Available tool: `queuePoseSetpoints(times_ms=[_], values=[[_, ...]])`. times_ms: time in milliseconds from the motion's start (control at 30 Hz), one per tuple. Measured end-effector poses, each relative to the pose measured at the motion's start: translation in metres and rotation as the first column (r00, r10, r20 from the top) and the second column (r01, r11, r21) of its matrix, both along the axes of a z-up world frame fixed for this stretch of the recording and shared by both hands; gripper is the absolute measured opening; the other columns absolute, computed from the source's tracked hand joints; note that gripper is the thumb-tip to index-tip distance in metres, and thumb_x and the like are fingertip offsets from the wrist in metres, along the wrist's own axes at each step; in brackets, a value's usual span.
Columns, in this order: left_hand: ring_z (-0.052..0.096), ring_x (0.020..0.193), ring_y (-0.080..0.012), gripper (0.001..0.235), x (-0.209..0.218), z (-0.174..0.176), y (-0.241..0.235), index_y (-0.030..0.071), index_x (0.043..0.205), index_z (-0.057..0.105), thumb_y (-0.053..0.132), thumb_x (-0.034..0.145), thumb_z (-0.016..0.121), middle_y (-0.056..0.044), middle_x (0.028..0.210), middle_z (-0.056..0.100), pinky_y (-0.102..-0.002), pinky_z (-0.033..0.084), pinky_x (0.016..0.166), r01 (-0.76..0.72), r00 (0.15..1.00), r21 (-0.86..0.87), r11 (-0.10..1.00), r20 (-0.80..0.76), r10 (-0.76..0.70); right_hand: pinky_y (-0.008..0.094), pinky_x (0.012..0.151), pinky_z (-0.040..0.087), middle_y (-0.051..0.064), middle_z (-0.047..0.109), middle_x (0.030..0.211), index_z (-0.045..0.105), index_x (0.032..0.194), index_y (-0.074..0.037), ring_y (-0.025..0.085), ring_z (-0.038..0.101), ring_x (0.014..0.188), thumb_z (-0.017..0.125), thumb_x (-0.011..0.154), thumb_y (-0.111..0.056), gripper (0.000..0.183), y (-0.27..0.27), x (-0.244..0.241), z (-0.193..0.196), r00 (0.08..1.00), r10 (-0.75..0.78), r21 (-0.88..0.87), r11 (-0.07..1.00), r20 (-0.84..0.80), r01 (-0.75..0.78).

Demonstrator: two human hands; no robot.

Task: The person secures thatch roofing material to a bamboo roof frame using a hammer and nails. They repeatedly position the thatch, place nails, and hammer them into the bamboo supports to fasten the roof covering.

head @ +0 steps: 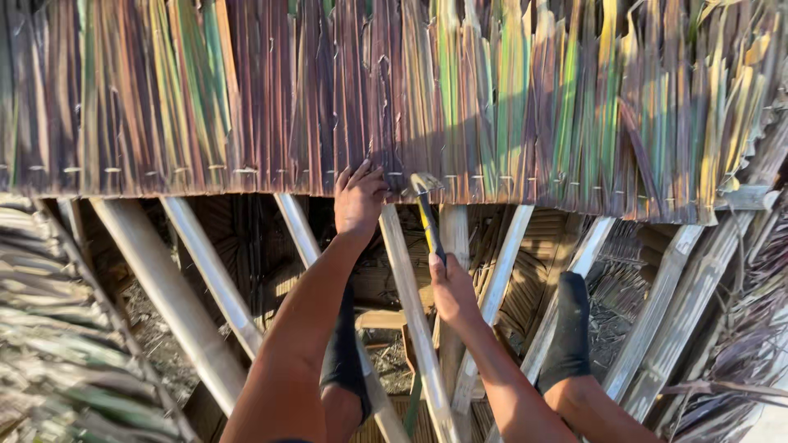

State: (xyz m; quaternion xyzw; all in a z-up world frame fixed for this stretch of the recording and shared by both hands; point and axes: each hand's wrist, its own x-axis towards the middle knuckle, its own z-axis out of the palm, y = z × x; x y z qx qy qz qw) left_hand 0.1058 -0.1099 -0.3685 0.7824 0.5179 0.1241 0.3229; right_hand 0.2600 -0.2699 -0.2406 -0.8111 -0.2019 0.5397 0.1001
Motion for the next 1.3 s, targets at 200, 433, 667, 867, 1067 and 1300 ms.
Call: queuePoseSetpoints(times_ms=[200,433,667,867,1067,1300], values=[[0.046,0.145,-0.0196,0.007,0.008,-0.011,-0.015,0.016,0.085,0.080,0.011,0.081,0.081,-0.002,0.132,0.070,-0.047,0.017,0.125,-0.083,0.987,-0.248,0.965,0.114,0.114,0.043,0.053,0.045,0.013,0.053,0.061,0.057,0.095,-0.004,0.028,0.054,0.054,0.045,0.107,-0.050,0.049,-0.004,0.020,0.032,0.999,0.014,0.142,0.990,0.033,-0.019],[0.046,0.148,-0.0179,0.012,0.009,0.003,-0.011,0.018,0.085,0.081,0.007,0.087,0.076,-0.001,0.135,0.070,-0.045,0.015,0.128,-0.079,0.989,-0.208,0.975,0.102,0.102,0.042,0.044,0.040,0.009,0.052,0.053,0.059,0.098,-0.004,0.023,0.054,0.044,0.047,0.104,-0.047,0.045,0.000,-0.003,0.028,0.995,0.032,0.229,0.972,0.091,-0.052],[0.044,0.147,-0.0181,0.009,0.005,0.000,-0.001,0.017,0.090,0.082,0.011,0.087,0.076,0.000,0.136,0.069,-0.045,0.015,0.126,-0.081,0.991,-0.239,0.968,0.083,0.104,0.042,0.039,0.039,0.008,0.052,0.052,0.056,0.105,0.000,0.021,0.053,0.043,0.042,0.106,-0.045,0.047,0.011,-0.002,0.031,0.995,-0.096,0.361,0.929,0.024,0.081],[0.044,0.146,-0.0209,0.007,0.016,0.012,-0.002,0.013,0.090,0.082,0.011,0.085,0.078,-0.002,0.137,0.068,-0.046,0.019,0.126,-0.040,0.997,-0.153,0.987,0.058,0.050,0.041,0.040,0.041,0.005,0.057,0.056,0.055,0.102,-0.008,0.019,0.057,0.043,0.039,0.102,-0.046,0.041,0.012,0.001,0.026,1.000,-0.013,0.000,1.000,-0.001,0.013],[0.057,0.125,-0.0304,0.024,0.018,0.014,-0.032,0.011,0.107,0.072,0.005,0.085,0.078,-0.012,0.127,0.064,-0.041,0.053,0.104,-0.794,0.518,-0.362,0.489,0.021,0.855,0.041,0.049,0.045,0.010,0.056,0.058,0.057,0.091,-0.002,0.023,0.058,0.050,0.043,0.108,-0.049,0.052,-0.013,0.002,0.004,0.997,-0.078,0.267,0.961,0.023,0.069],[0.066,0.111,-0.0286,0.030,0.002,-0.043,0.004,0.003,0.121,0.063,0.002,0.092,0.070,-0.013,0.119,0.069,-0.049,0.053,0.099,-0.355,-0.170,-0.907,-0.225,-0.174,0.970,0.043,0.046,0.041,0.009,0.054,0.054,0.058,0.100,-0.006,0.024,0.055,0.044,0.038,0.104,-0.049,0.048,-0.021,-0.009,-0.017,0.999,-0.012,0.061,0.998,-0.038,0.014]])
